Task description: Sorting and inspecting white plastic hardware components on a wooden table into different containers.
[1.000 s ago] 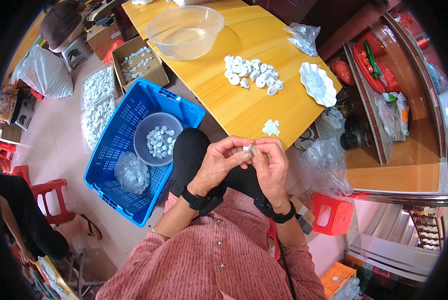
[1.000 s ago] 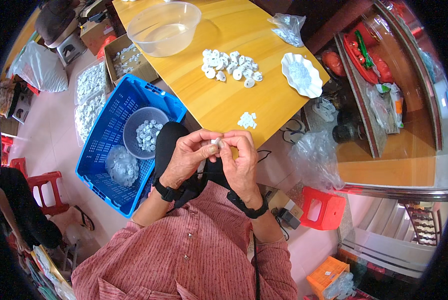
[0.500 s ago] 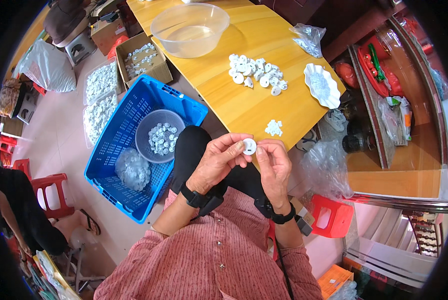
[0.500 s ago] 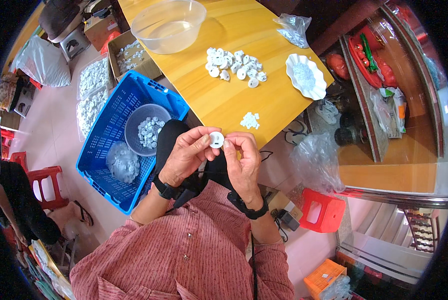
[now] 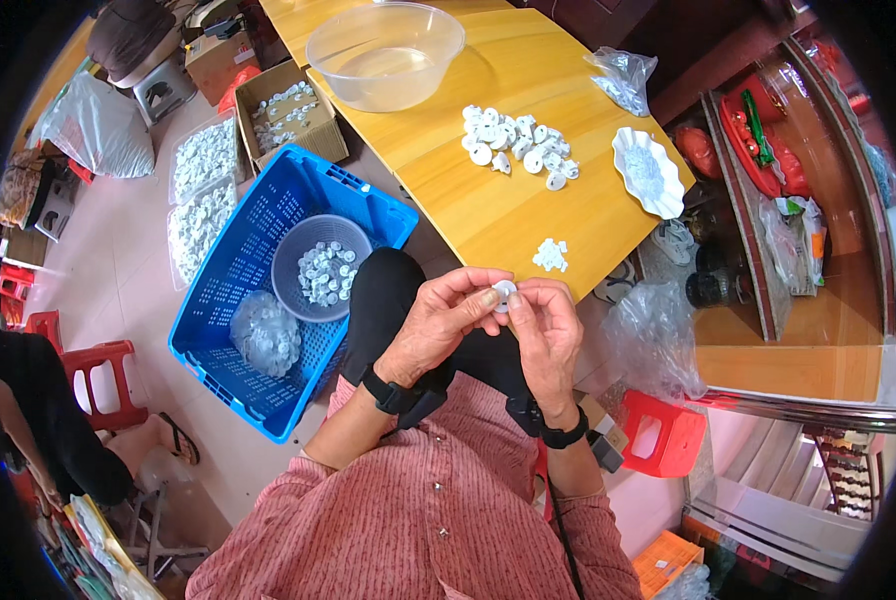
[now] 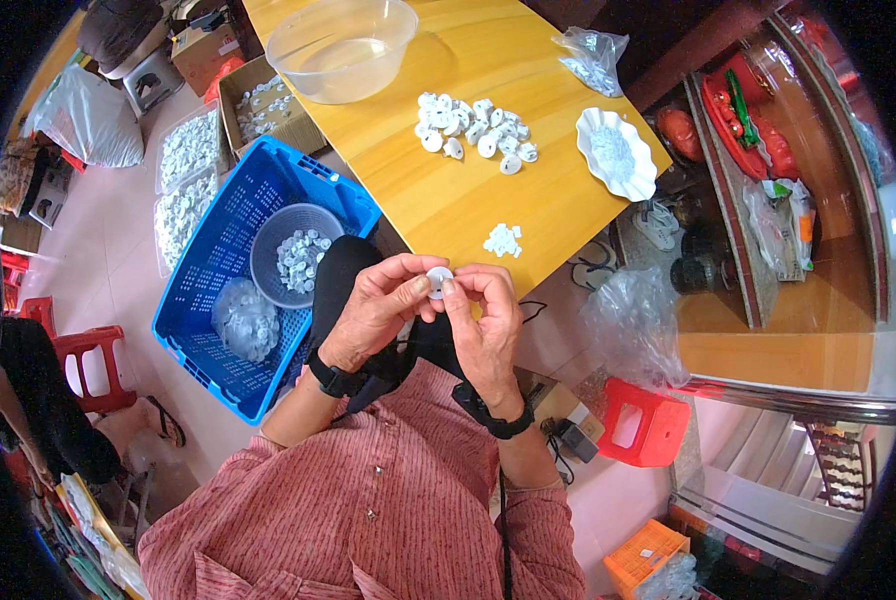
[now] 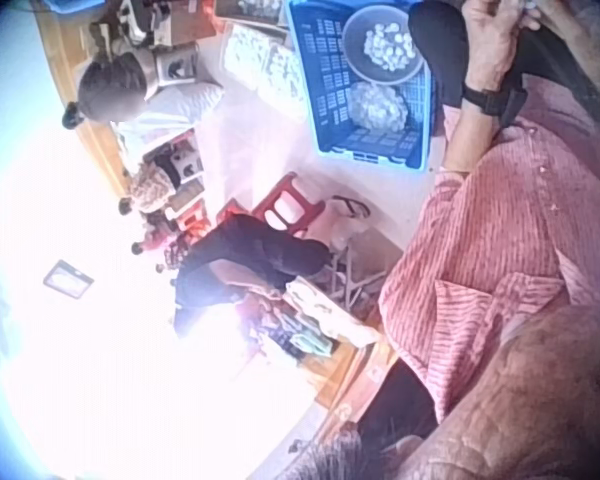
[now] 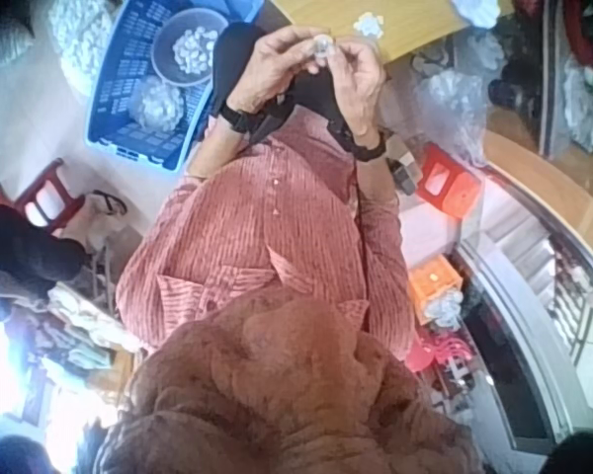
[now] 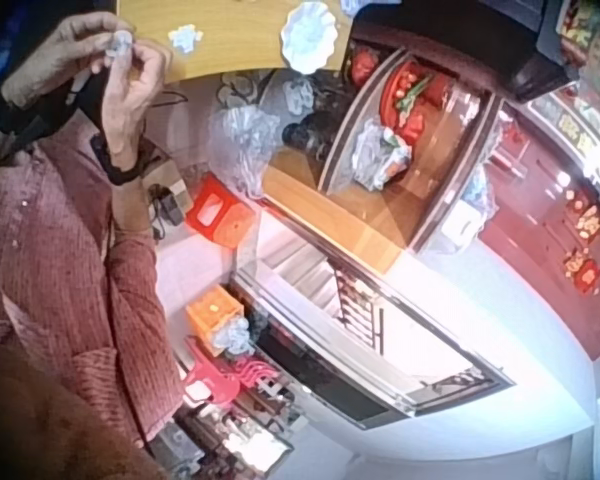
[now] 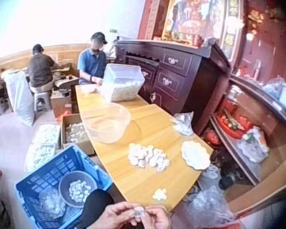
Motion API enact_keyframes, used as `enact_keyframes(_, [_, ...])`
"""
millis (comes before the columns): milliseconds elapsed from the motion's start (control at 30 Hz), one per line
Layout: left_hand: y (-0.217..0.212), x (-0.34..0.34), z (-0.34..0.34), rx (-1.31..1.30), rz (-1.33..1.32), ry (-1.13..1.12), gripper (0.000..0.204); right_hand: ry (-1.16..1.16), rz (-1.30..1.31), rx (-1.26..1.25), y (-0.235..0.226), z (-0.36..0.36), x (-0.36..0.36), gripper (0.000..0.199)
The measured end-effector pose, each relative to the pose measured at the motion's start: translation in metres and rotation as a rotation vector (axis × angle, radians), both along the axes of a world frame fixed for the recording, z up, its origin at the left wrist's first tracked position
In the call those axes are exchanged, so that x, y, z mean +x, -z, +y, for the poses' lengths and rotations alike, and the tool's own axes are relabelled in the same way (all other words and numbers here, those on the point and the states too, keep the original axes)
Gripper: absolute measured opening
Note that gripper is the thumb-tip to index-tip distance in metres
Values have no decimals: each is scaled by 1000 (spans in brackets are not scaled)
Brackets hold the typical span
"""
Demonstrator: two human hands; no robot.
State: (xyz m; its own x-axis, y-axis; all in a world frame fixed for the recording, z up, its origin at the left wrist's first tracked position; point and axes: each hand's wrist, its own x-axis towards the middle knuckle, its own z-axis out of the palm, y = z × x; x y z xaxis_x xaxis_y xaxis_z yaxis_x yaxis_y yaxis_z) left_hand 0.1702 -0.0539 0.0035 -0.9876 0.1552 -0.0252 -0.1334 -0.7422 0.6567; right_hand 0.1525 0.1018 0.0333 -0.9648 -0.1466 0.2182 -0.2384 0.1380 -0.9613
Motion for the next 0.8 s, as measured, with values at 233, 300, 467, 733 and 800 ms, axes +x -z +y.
enact_keyframes(233, [0,0,1,-84,10,6,28,-9,-41,-21,-2,1,1,13])
enact_keyframes(300, [-1,1,1,-127,15,4,27,-7,-38,-30,2,2,1,13])
enact_keyframes(467, [-3,1,2,-206,32,-7,27,6,-25,-25,4,1,1,12])
enact_keyframes(733, [-5,1,1,-206,33,-10,27,4,-36,-55,1,1,3,11])
enact_keyframes(800, [-5,1,2,-212,35,-12,26,0,-44,-71,0,0,4,11])
